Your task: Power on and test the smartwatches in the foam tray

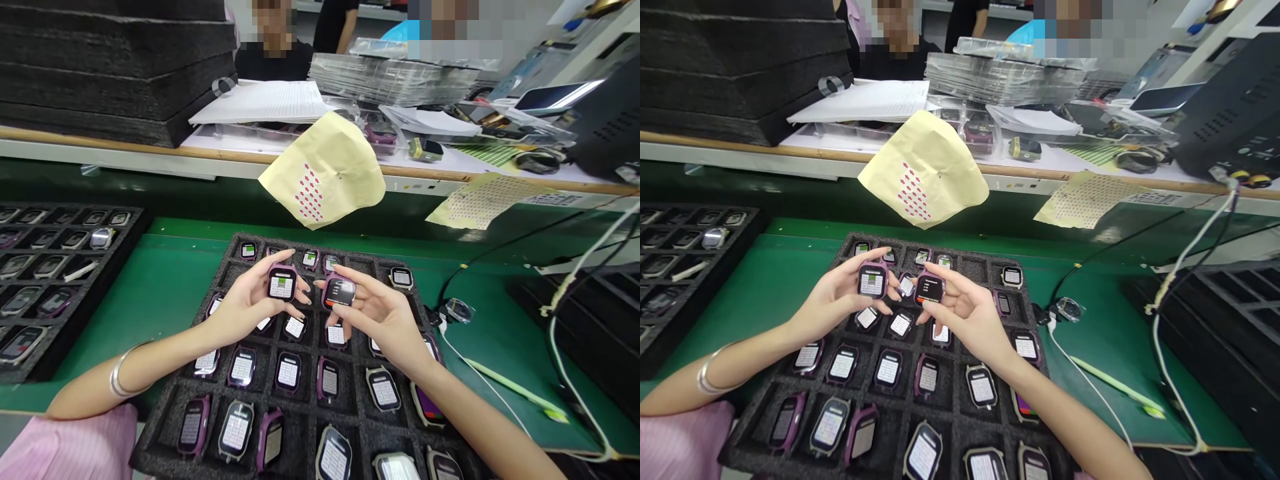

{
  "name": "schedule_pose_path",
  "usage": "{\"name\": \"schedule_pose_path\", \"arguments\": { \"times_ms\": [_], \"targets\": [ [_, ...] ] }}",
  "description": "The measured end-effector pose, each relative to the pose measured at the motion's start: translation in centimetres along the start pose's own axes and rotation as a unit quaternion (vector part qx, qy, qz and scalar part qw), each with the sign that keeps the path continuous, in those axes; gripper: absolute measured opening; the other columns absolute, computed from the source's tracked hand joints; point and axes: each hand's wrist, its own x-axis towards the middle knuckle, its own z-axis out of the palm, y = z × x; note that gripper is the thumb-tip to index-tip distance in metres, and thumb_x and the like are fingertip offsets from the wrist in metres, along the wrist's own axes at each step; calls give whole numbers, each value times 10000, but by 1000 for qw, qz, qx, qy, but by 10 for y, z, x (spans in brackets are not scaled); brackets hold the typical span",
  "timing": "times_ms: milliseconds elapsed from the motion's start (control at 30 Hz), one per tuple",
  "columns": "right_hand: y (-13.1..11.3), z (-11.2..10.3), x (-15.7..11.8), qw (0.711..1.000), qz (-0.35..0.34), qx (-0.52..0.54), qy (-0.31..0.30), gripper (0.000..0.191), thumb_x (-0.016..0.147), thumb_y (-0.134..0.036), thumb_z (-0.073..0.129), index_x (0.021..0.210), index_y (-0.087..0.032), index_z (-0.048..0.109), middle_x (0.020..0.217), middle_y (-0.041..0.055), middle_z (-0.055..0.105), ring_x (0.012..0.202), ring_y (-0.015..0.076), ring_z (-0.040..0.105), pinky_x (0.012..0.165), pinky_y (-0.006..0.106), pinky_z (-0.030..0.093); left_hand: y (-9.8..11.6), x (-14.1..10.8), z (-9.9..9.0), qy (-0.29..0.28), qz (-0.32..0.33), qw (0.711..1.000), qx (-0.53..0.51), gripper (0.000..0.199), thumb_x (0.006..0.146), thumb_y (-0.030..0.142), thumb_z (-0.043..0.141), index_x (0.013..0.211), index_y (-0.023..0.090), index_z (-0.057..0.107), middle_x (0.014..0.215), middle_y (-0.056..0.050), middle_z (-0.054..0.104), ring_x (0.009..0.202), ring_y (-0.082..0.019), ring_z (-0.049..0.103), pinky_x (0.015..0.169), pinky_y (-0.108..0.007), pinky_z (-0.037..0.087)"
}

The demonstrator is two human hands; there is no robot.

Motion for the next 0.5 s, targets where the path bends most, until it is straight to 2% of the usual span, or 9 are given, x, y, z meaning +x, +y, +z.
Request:
{"name": "schedule_pose_path", "arguments": {
  "times_ms": [167,333,500],
  "targets": [
    [1,-1,0,1000,5,8,-11,472,838,-160,694,1285,-255,576,1137,105,680,680,174,686,502,266,549,0,-1,2,5,8,1000,11,671,776,72,678,1365,181,375,1063,-81,611,937,-188,648,806,-328,594],
    [4,-5,0,1000,-2,21,-14,395,861,-196,656,1250,-248,612,1192,127,659,662,192,693,472,276,535,-1,0,3,22,-7,999,34,614,817,140,659,1365,177,386,1002,-72,625,873,-189,656,729,-327,603],
    [6,-2,1,999,1,-15,31,300,885,-293,650,1171,-203,657,946,104,721,537,168,662,401,246,497,2,-3,4,-3,-10,999,34,580,798,121,655,1331,168,434,990,-79,639,876,-197,656,724,-328,604]
  ]
}}
